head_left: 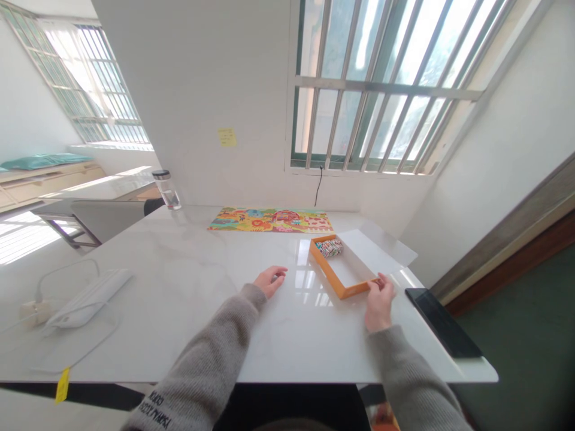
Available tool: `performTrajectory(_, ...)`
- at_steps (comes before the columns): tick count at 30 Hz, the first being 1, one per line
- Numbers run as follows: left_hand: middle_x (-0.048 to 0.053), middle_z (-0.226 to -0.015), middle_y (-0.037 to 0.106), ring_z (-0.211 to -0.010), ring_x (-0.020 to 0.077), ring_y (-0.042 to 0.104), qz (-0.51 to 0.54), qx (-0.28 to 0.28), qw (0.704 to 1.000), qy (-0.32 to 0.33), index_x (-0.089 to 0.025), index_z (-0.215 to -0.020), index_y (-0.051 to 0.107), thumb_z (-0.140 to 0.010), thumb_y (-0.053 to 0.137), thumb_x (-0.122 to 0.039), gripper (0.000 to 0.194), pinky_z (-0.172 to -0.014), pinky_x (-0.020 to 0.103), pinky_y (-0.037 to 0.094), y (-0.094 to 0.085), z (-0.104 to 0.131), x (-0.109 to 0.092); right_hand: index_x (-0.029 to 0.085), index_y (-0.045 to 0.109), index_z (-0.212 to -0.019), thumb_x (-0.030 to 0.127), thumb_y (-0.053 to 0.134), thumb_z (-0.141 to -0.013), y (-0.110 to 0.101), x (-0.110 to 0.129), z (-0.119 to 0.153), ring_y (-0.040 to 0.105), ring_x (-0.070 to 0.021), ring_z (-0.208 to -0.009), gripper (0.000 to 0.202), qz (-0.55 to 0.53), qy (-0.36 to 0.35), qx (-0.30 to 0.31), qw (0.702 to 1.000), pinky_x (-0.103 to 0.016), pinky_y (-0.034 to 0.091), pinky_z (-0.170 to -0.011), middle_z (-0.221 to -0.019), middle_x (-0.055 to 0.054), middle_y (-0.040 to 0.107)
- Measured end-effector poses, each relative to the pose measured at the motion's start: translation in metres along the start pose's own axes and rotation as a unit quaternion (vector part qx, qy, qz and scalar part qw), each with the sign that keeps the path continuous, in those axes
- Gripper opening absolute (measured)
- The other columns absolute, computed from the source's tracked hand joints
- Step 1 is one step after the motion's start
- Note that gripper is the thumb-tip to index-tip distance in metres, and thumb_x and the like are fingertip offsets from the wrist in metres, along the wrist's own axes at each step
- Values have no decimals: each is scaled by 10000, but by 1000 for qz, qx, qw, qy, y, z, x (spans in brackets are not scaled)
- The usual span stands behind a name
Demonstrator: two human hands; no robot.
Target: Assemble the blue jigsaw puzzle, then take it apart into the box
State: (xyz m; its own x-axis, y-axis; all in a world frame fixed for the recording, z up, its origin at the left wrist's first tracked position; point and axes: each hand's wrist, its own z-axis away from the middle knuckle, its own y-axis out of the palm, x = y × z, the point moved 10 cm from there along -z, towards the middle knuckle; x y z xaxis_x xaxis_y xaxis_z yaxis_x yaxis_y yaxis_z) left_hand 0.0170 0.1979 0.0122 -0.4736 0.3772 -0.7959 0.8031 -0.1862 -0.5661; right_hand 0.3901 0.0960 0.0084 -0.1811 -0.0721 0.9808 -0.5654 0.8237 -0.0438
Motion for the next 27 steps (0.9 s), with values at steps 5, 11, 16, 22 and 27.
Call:
performTrajectory(5,82,-1123,720,-1099,218,649,-16,30,999,7,-186,-1174,669,-886,498,-259,343,-1042,370,476,10,4,-6,191,589,-1122,311,514,-851,15,45,51,568,-209,-905,306,-8,-131,135,982,-394,467,-895,-955,-38,575)
performTrajectory(11,107,-1168,688,-1123,234,618,-57,25,997,42,-171,-1168,681,-879,499,-245,350,-1041,384,472,10,1,-5,205,639,-977,193,460,-910,68,99,124,581,-219,-935,192,22,-302,301,905,-383,483,-864,-948,-58,606)
performTrajectory(16,111,-1125,689,-1100,241,596,-131,-28,990,40,-151,-1132,684,-858,515,-214,328,-1034,394,467,-25,-13,25,232,580,-1202,113,410,-919,118,116,180,580,-205,-1071,352,20,-328,420,846,-377,494,-947,-1146,-82,597)
performTrajectory(22,102,-1248,625,-1200,272,525,-284,-81,954,-51,-185,-1160,664,-840,561,-199,337,-1084,410,413,-102,-27,85,151,463,-1384,90,419,-864,212,96,209,481,-231,-1261,525,101,-342,478,803,-427,391,-1113,-1311,-142,554)
performTrajectory(27,99,-1285,594,-1234,280,495,-351,-145,912,-158,-242,-1175,644,-885,513,-233,319,-1049,396,421,-182,-22,136,111,513,-1362,151,456,-878,297,69,188,469,-262,-1258,488,270,-325,460,781,-402,362,-1095,-1312,-159,580)
